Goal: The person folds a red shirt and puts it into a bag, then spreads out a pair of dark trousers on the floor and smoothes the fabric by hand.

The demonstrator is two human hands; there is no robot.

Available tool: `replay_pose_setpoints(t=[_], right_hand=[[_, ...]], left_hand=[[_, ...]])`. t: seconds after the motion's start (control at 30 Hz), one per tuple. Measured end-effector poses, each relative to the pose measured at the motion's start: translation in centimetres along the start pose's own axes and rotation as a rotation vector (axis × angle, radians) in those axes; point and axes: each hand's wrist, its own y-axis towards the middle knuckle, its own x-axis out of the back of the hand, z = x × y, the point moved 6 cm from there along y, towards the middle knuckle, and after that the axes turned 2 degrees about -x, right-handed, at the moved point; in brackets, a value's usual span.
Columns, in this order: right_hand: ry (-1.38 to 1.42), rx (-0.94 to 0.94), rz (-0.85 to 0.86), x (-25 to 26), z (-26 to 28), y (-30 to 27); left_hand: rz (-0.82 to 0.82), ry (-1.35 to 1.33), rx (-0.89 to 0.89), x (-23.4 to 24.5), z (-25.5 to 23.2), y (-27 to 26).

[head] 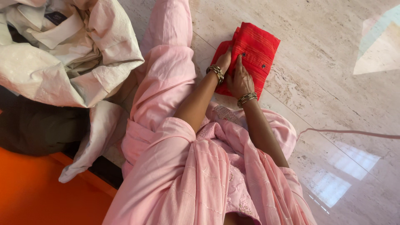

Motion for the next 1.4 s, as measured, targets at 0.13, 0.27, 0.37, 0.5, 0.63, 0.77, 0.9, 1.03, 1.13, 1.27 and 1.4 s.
replay_pose_setpoints(t=[0.13,0.27,0.37,0.5,0.63,0.77,0.9,1.03,1.13,1.27,1.4], right_hand=[[-0.080,-0.044,0.084,-1.2,0.5,-0.4],[-0.348,0.113,0.046,-0.5,1.5,-1.1],[-0.504,0.206,0.002,0.5,1.6,-2.2],[-0.460,0.205,-0.047,0.9,1.0,-3.1],[-0.409,0.048,-0.018,1.8,-1.8,-3.0],[-0.349,-0.190,0.090,3.3,-4.1,-3.1],[-0.168,-0.263,-0.202,5.1,-5.2,-3.4],[0.040,-0.057,-0.373,3.6,-5.5,-0.8],[-0.070,-0.035,-0.269,0.9,-5.8,1.3],[-0.123,-0.175,-0.190,-0.9,-7.4,1.7],[-0.142,-0.244,-0.241,-0.2,-8.6,2.5]], left_hand=[[-0.356,0.410,-0.360,2.2,-6.4,-4.9],[-0.581,0.437,-0.840,2.4,-10.9,-10.7],[-0.594,0.603,-1.130,1.4,-11.9,-12.9],[-0.531,1.016,-1.184,-0.8,-11.4,-13.4],[-0.477,1.327,-1.067,-1.8,-10.0,-15.3],[-0.142,1.473,-0.616,-2.8,-9.3,-14.4],[-0.193,1.569,-0.945,-3.0,-9.9,-13.8],[-0.275,1.531,-1.148,-3.8,-7.7,-12.4],[-0.251,1.611,-1.013,-4.0,-5.4,-11.5],[-0.210,1.521,-0.953,-3.4,-4.9,-11.2],[-0.234,1.412,-0.971,-3.2,-5.7,-11.3]])
